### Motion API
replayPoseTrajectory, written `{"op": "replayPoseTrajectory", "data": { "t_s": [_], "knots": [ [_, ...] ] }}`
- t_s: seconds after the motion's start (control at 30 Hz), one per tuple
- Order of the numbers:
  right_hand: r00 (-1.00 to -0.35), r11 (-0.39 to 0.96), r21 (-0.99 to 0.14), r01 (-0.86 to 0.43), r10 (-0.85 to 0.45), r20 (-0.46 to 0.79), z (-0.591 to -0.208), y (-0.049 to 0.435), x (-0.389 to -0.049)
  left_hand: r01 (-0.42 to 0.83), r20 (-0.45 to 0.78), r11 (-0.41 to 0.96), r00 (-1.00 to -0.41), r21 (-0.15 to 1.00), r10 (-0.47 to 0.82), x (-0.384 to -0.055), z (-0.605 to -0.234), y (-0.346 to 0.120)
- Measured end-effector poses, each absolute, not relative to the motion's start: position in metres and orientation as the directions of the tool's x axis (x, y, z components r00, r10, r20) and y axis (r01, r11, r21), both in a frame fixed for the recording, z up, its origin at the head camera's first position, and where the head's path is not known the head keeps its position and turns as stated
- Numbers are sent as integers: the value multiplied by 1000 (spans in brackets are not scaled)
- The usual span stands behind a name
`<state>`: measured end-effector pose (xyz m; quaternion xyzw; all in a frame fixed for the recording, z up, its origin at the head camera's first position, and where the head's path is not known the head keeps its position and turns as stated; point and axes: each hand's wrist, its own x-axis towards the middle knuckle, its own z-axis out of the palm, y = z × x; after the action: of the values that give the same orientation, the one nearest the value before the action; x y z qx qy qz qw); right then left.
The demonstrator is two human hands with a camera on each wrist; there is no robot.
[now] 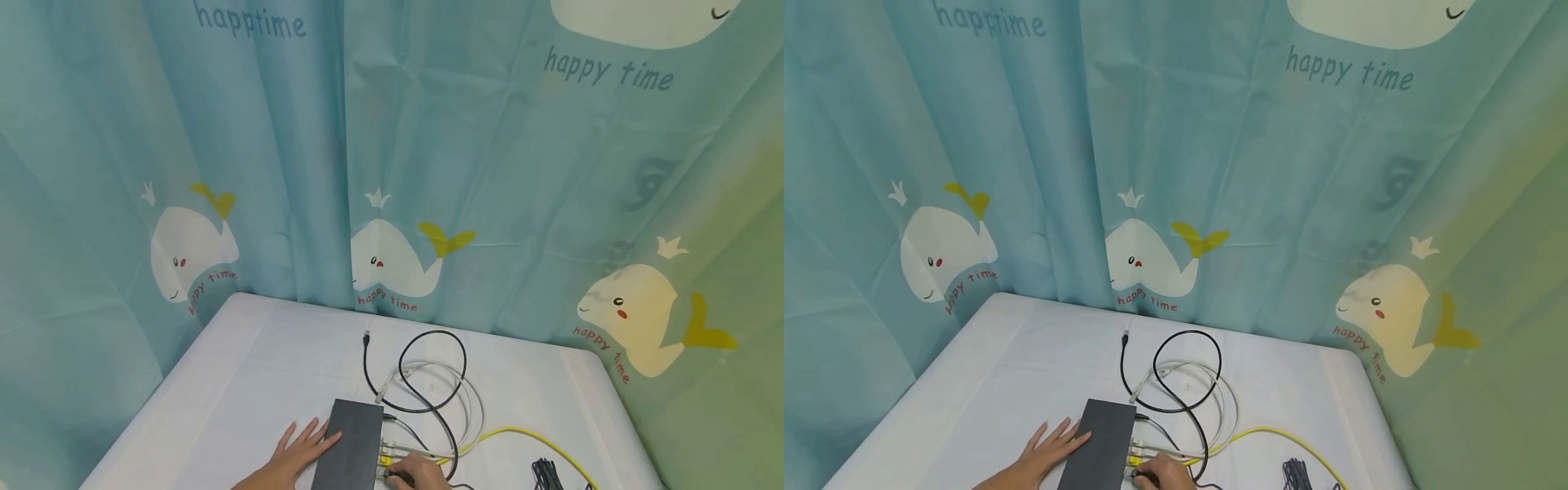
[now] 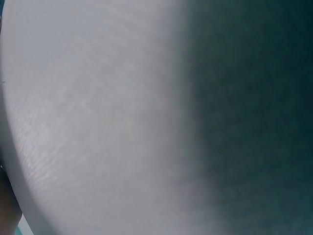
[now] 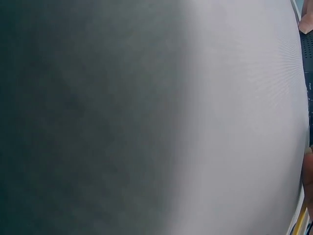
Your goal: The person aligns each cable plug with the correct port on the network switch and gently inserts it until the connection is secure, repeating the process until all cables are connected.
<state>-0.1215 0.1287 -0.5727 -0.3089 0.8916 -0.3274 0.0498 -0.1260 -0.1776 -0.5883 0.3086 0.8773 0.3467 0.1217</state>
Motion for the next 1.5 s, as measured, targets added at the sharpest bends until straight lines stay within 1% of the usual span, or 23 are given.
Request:
{"op": "replayPoseTrajectory", "data": {
  "t_s": [0.23, 0.4, 0.57, 0.77, 0.97, 1.2, 1.37, 1.5],
  "knots": [
    [-823, 561, -707, -431, -565, 53, -571, 129, -121, 455, 5, 565, -782, 689, 623, -125, -591, -177],
    [-819, 535, -734, -420, -572, 52, -573, 131, -120, 453, -12, 583, -783, 674, 622, -125, -594, -176],
    [-801, 486, -765, -422, -596, 64, -575, 134, -123, 446, -23, 579, -779, 683, 627, -126, -592, -177],
    [-817, 483, -789, -379, -576, 40, -576, 133, -125, 449, -14, 588, -787, 672, 617, -125, -588, -177],
    [-840, 496, -808, -317, -542, -4, -577, 132, -119, 434, -37, 615, -798, 658, 602, -121, -593, -175],
    [-854, 506, -821, -265, -518, -44, -575, 132, -120, 446, -38, 615, -790, 651, 613, -123, -592, -175],
    [-868, 520, -818, -245, -494, -53, -574, 131, -122, 427, -62, 622, -791, 656, 609, -125, -590, -175],
    [-886, 504, -834, -224, -462, -42, -574, 130, -125, 430, -49, 610, -790, 665, 611, -127, -589, -175]
  ]
}}
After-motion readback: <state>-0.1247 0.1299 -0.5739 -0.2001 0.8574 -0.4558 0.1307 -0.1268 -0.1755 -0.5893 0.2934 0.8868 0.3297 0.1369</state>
